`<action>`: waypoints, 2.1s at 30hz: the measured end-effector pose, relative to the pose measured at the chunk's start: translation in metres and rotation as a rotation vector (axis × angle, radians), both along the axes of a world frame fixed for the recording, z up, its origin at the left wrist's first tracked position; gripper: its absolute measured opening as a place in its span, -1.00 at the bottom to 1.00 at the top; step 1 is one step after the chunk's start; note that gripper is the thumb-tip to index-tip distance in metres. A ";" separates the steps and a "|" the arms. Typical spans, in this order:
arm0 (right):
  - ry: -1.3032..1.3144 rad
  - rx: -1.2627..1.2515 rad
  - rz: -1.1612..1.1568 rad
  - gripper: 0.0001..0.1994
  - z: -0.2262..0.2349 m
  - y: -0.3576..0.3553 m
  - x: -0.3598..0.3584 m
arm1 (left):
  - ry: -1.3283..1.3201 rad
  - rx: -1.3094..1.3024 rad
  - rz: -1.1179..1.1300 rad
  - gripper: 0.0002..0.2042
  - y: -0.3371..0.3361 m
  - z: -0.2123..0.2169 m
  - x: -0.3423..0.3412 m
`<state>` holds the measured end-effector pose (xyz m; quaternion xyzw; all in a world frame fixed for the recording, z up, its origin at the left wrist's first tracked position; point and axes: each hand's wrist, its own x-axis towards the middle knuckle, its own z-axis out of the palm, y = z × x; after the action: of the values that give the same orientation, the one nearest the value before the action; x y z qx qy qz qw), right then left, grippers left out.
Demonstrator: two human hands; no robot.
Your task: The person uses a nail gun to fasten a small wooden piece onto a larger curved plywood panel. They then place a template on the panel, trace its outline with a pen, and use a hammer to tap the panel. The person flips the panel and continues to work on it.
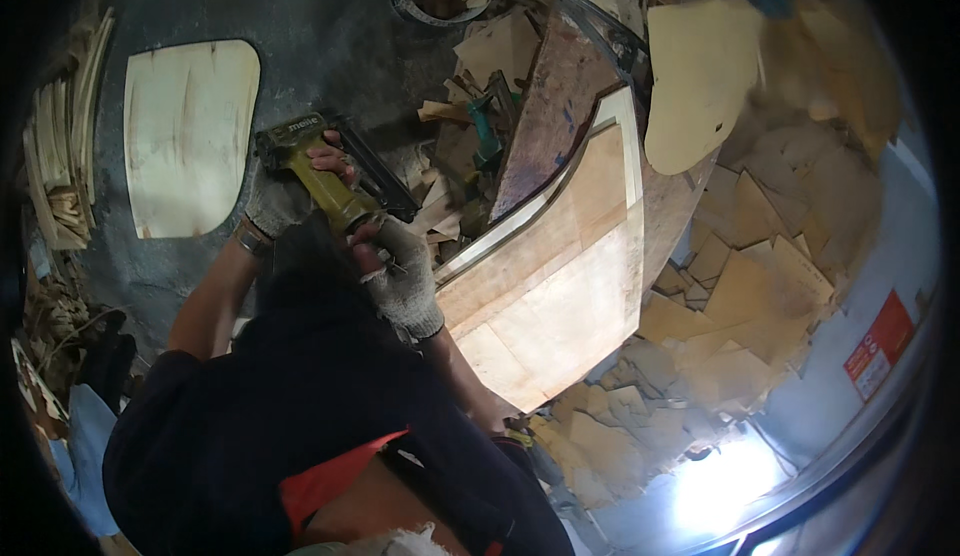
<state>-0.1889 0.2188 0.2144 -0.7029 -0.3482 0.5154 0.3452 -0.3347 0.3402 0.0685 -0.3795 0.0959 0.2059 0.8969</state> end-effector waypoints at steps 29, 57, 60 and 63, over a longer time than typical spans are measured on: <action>-1.308 -0.457 -0.539 -0.52 -0.224 0.012 0.244 | 1.337 1.746 -0.664 -0.37 0.028 -0.173 0.267; -1.106 -0.385 -0.620 -0.54 -0.226 0.013 0.239 | 0.824 2.874 -0.405 -0.32 -0.088 -0.283 0.307; -1.114 -0.297 -0.613 -0.53 -0.223 0.018 0.238 | 0.750 2.926 -0.512 -0.43 -0.080 -0.284 0.323; -1.115 -0.322 -0.584 -0.60 -0.215 0.019 0.241 | 0.570 3.060 -0.451 -0.48 -0.063 -0.266 0.306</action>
<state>0.0519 0.2378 -0.0009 -0.9736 -0.1880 0.0039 0.1292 -0.0282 0.2773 -0.1979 -0.9243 -0.0165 -0.0330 -0.3798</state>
